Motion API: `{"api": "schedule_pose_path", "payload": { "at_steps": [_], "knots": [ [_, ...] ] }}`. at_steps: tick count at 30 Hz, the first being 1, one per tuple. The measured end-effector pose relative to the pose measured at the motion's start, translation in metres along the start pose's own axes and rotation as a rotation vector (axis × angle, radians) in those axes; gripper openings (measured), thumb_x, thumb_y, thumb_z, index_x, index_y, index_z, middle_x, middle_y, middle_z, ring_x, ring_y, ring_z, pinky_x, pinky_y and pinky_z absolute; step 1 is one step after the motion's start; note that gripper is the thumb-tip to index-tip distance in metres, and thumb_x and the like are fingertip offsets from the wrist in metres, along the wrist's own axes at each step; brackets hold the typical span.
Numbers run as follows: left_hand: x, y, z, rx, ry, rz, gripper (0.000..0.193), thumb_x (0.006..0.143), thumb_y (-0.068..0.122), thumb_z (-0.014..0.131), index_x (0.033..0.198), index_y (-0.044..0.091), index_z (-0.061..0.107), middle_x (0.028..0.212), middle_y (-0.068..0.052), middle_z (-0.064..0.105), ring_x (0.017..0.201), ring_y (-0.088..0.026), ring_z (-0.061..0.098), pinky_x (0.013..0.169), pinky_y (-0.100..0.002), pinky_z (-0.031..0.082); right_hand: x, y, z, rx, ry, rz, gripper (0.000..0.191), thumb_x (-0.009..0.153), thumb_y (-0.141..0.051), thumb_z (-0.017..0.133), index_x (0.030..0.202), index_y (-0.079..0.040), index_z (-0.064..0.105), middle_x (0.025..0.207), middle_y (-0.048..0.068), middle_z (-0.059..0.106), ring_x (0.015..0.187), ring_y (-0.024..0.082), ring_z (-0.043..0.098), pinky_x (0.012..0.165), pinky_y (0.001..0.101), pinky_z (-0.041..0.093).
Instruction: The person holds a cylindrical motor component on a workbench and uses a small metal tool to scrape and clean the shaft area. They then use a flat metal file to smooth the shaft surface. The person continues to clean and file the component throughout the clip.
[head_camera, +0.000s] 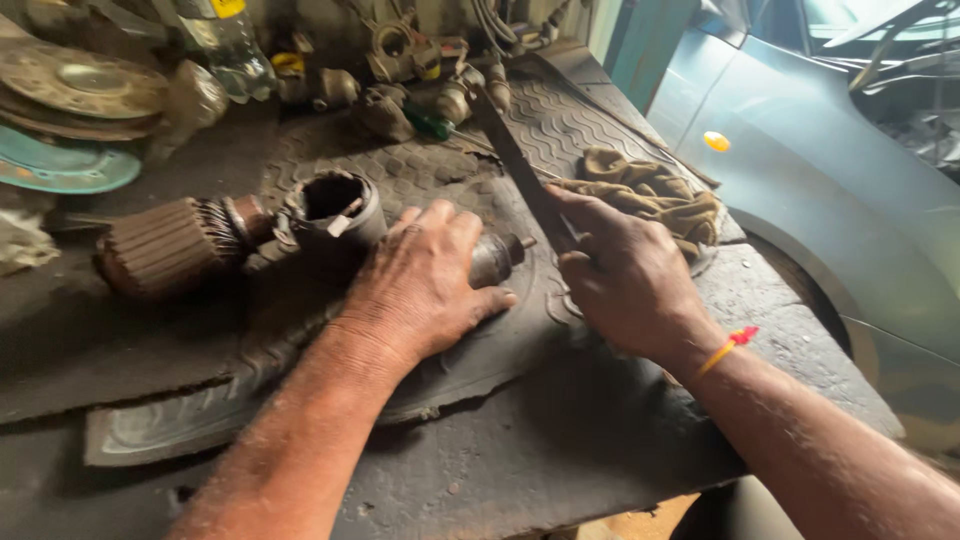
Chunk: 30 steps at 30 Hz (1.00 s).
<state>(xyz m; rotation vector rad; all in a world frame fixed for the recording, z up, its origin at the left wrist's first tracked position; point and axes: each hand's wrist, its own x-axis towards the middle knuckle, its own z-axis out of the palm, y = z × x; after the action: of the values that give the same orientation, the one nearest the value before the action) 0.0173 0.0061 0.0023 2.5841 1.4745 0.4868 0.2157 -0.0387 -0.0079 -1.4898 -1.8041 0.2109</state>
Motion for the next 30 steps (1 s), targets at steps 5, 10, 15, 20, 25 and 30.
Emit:
{"api": "schedule_pose_path", "payload": {
  "at_steps": [5,10,15,20,25,30],
  "knots": [
    [-0.001,0.004,-0.004,0.012,0.037,0.035,0.072,0.066,0.055,0.087,0.116,0.008,0.064,0.124,-0.013,0.057,0.124,-0.035,0.053,0.104,-0.049,0.046,-0.006,-0.006,0.001,0.02,-0.072,0.2,0.064,0.081,-0.01,0.059,0.144,-0.022,0.059,0.062,0.017,0.066,0.056,0.028,0.069,0.061,0.0394,0.055],
    [0.002,0.006,-0.006,-0.023,-0.164,-0.12,0.076,0.075,0.061,0.083,0.124,0.008,0.059,0.128,-0.014,0.057,0.128,-0.034,0.053,0.107,-0.05,0.045,-0.007,-0.01,0.002,0.052,-0.057,-0.001,0.062,0.081,-0.008,0.06,0.143,-0.016,0.059,0.064,0.014,0.065,0.054,0.026,0.068,0.058,0.0392,0.054],
    [0.0,0.003,0.001,-0.07,-0.096,-0.059,0.07,0.075,0.052,0.083,0.126,0.01,0.059,0.126,-0.016,0.059,0.125,-0.037,0.054,0.106,-0.05,0.045,-0.011,-0.006,0.009,-0.016,-0.102,-0.041,0.064,0.077,-0.009,0.062,0.141,-0.016,0.061,0.065,0.017,0.065,0.059,0.032,0.069,0.06,0.042,0.054],
    [0.001,-0.001,0.002,-0.094,-0.061,0.003,0.061,0.077,0.047,0.083,0.117,0.007,0.061,0.127,-0.014,0.061,0.125,-0.038,0.055,0.104,-0.05,0.047,-0.001,-0.002,0.006,-0.102,0.024,-0.23,0.061,0.08,-0.006,0.062,0.141,-0.01,0.062,0.083,0.019,0.07,0.074,0.037,0.071,0.068,0.0438,0.055],
    [0.002,0.001,0.002,-0.06,-0.125,-0.076,0.062,0.078,0.05,0.083,0.116,0.007,0.061,0.126,-0.015,0.06,0.126,-0.037,0.055,0.106,-0.05,0.045,-0.01,-0.008,0.002,0.036,-0.092,0.127,0.063,0.079,-0.01,0.058,0.142,-0.019,0.061,0.062,0.018,0.066,0.056,0.032,0.069,0.06,0.0415,0.055],
    [0.003,0.001,0.0,-0.085,-0.114,-0.062,0.064,0.076,0.05,0.083,0.118,0.007,0.061,0.125,-0.016,0.06,0.124,-0.036,0.056,0.106,-0.049,0.046,-0.007,-0.014,0.006,-0.034,-0.073,-0.029,0.062,0.079,-0.01,0.06,0.141,-0.015,0.061,0.067,0.018,0.066,0.06,0.03,0.07,0.061,0.0411,0.054]
  ]
}}
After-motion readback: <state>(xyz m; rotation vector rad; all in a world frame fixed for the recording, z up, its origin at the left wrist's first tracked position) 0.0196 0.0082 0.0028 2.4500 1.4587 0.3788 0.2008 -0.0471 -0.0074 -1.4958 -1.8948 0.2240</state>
